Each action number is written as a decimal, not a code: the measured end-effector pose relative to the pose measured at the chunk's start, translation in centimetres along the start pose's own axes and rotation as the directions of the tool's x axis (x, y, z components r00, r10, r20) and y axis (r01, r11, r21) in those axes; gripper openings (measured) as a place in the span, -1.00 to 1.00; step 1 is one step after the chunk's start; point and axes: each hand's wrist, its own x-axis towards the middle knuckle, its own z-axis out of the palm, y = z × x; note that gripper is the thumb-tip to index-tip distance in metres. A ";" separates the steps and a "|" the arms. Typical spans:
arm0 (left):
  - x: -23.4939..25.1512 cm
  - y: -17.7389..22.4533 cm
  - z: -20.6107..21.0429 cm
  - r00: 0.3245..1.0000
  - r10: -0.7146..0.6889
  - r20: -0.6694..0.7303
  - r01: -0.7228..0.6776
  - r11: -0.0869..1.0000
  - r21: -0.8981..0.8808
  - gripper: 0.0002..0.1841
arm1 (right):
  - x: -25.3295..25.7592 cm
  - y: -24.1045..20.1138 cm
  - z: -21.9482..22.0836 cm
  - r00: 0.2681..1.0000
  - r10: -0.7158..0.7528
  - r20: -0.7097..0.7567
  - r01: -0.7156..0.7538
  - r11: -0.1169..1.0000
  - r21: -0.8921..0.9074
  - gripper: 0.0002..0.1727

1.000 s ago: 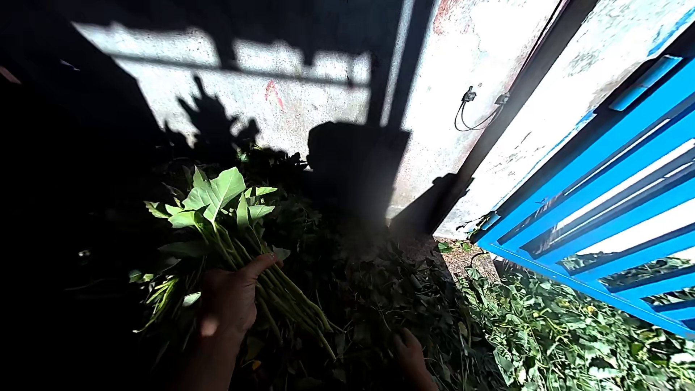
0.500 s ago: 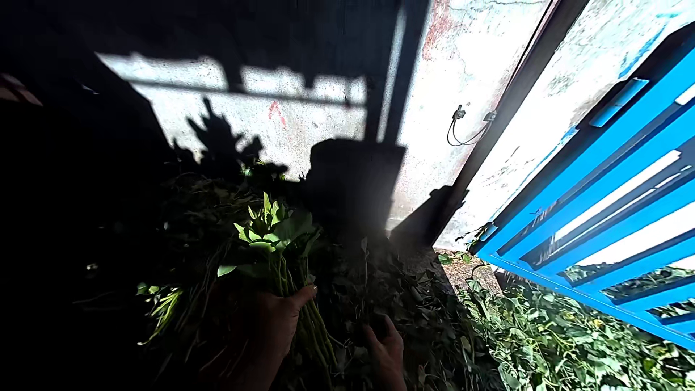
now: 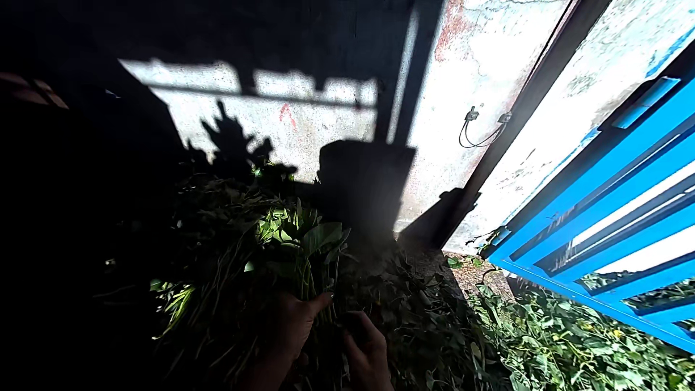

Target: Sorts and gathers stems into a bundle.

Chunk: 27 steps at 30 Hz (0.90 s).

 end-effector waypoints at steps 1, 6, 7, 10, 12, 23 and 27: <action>0.0 0.4 -0.1 1.000 -0.011 0.022 0.010 1.000 0.021 -0.31 | 0.1 -0.2 -0.3 0.999 0.001 0.048 -0.002 1.000 0.003 -0.77; -0.1 1.1 -0.2 0.994 -0.075 0.074 0.070 0.995 0.066 -0.36 | 0.3 -1.5 -0.5 0.990 0.101 0.097 -0.107 0.993 0.058 -0.62; 0.0 1.2 -0.2 0.993 -0.087 0.073 0.084 0.995 0.053 -0.37 | 0.2 -1.4 -0.3 0.993 0.096 0.071 -0.101 0.992 0.079 -0.65; 0.0 1.0 0.0 0.995 -0.089 0.035 0.090 0.996 -0.016 -0.41 | -0.1 -0.5 0.0 0.998 -0.068 0.004 0.068 0.998 0.010 -0.80; 0.2 0.8 0.0 0.998 -0.035 -0.052 0.032 0.998 -0.057 -0.46 | -0.6 0.5 -0.3 0.964 -0.265 0.019 0.260 0.927 -0.269 -0.81; 1.5 3.2 -2.4 0.965 0.139 -0.221 -0.135 0.990 0.033 -0.28 | -0.9 -0.3 -7.4 0.864 0.485 0.134 -0.081 0.398 -0.914 -0.55; 0.9 2.0 -1.2 0.983 0.120 -0.138 -0.115 0.992 0.043 -0.42 | 1.6 -1.1 -4.4 0.943 0.139 0.302 0.037 0.858 -0.513 -0.51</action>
